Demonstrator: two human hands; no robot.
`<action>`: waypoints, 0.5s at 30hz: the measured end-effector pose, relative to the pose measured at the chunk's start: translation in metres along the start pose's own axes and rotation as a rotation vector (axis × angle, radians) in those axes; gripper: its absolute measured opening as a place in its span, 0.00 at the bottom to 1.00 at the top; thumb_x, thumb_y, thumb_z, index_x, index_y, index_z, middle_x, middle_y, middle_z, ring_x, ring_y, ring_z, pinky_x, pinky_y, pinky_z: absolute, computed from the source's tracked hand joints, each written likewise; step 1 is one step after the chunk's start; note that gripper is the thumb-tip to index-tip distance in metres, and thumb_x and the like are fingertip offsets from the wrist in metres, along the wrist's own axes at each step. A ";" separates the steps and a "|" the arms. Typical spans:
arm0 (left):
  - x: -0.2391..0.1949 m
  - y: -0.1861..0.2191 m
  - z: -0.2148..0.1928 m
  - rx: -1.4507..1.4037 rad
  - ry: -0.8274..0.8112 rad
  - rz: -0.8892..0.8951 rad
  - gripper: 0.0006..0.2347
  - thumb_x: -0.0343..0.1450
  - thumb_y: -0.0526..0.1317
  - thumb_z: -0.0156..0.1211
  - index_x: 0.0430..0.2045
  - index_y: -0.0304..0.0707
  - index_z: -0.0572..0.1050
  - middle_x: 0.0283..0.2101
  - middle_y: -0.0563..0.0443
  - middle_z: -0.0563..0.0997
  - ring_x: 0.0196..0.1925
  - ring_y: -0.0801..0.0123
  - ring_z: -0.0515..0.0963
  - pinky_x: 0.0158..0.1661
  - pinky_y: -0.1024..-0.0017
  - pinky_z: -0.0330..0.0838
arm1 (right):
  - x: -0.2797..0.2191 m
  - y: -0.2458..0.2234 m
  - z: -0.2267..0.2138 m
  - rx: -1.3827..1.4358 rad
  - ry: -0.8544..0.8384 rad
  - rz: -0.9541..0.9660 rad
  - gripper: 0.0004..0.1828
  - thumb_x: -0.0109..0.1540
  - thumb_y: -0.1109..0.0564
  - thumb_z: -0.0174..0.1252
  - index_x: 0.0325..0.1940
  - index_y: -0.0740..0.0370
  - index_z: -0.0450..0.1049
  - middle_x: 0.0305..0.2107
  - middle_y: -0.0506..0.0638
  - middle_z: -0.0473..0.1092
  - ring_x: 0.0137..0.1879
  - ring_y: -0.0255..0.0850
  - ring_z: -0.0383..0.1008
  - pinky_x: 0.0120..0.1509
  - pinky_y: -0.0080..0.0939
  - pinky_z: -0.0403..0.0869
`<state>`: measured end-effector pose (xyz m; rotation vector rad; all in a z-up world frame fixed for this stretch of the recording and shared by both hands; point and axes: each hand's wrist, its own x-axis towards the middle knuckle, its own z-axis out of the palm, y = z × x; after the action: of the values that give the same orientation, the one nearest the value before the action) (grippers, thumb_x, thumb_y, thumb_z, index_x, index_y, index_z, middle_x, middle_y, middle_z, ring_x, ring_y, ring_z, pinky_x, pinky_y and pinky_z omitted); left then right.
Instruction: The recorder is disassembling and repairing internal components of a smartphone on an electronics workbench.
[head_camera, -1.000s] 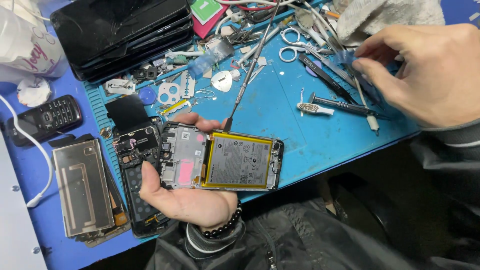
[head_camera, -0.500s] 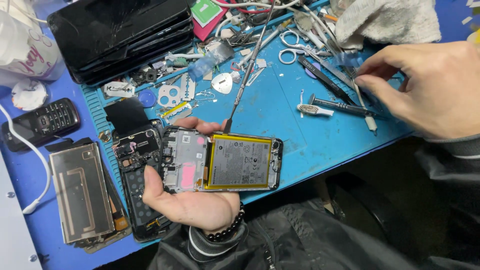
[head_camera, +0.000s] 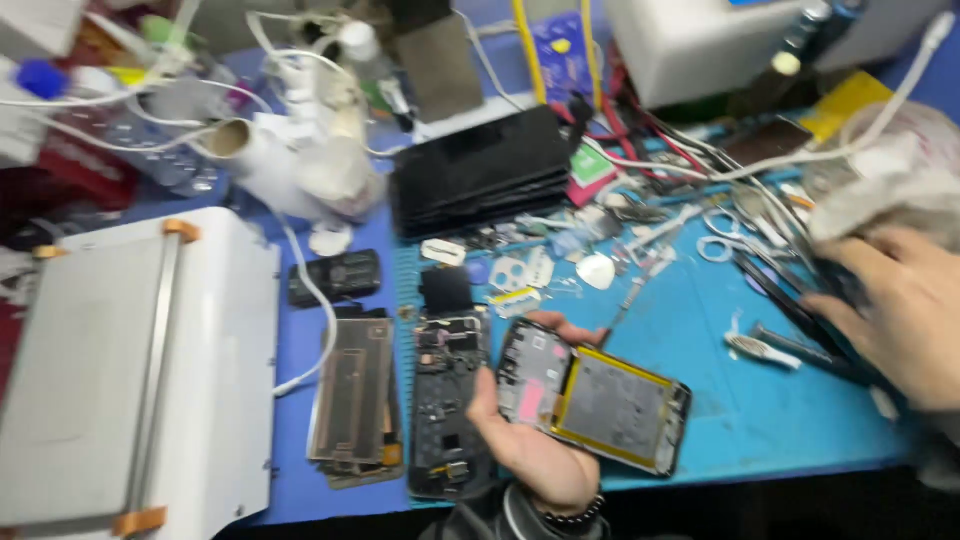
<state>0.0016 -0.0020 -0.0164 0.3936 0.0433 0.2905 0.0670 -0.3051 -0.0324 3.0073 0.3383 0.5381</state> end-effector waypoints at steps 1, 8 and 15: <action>-0.001 -0.002 0.000 0.016 0.055 -0.057 0.30 0.73 0.57 0.31 0.49 0.25 0.72 0.39 0.38 0.80 0.45 0.52 0.79 0.54 0.50 0.70 | -0.008 0.013 0.023 0.162 0.019 0.065 0.30 0.51 0.54 0.72 0.57 0.60 0.79 0.44 0.56 0.72 0.43 0.48 0.74 0.49 0.43 0.73; -0.001 -0.005 -0.001 0.051 0.071 -0.134 0.30 0.72 0.57 0.27 0.47 0.27 0.71 0.39 0.39 0.78 0.45 0.56 0.77 0.52 0.54 0.71 | -0.031 0.084 0.119 0.476 -0.109 0.211 0.11 0.68 0.70 0.58 0.55 0.69 0.79 0.43 0.63 0.74 0.31 0.47 0.76 0.36 0.39 0.76; -0.002 -0.006 -0.005 0.015 0.094 -0.161 0.31 0.72 0.58 0.27 0.50 0.27 0.72 0.40 0.40 0.79 0.46 0.54 0.80 0.49 0.57 0.71 | -0.032 0.085 0.123 0.688 -0.141 0.187 0.17 0.68 0.69 0.47 0.62 0.74 0.67 0.44 0.65 0.69 0.37 0.50 0.73 0.47 0.47 0.74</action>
<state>0.0012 -0.0062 -0.0231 0.3889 0.1683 0.1496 0.0980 -0.3982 -0.1489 3.7447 0.2757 0.2450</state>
